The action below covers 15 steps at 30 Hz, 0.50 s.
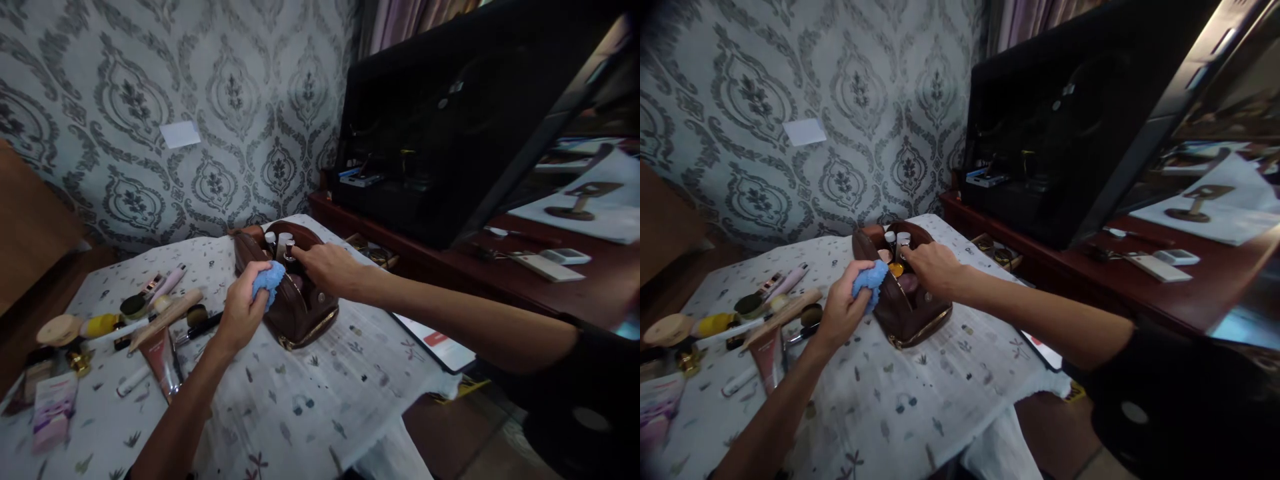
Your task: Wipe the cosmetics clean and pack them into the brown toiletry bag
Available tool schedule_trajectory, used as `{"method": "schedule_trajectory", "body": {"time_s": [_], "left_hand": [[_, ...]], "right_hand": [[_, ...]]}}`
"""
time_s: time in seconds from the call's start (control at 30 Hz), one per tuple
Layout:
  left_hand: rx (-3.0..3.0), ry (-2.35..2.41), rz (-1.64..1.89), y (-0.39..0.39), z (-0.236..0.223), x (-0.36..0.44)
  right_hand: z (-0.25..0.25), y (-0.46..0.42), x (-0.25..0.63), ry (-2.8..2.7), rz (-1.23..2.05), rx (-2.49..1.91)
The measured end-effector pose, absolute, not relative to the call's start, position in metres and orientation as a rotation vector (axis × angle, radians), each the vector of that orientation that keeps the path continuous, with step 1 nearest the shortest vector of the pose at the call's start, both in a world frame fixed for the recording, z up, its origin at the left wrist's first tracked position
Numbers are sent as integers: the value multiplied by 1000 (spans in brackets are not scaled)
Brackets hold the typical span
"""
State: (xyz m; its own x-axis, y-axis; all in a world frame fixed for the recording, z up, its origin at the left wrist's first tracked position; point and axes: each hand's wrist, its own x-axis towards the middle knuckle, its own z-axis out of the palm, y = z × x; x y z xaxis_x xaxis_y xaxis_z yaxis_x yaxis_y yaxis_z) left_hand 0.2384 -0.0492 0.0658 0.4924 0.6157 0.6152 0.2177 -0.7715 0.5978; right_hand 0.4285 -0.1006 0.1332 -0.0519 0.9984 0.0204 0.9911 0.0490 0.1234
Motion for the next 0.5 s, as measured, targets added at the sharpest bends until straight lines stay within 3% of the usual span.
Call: {"method": "schedule_trajectory", "body": {"time_s": [0.5], "left_hand": [[2242, 640, 1213, -47, 62, 237]], "right_hand": [[121, -71, 435, 2140, -125, 2081]]}}
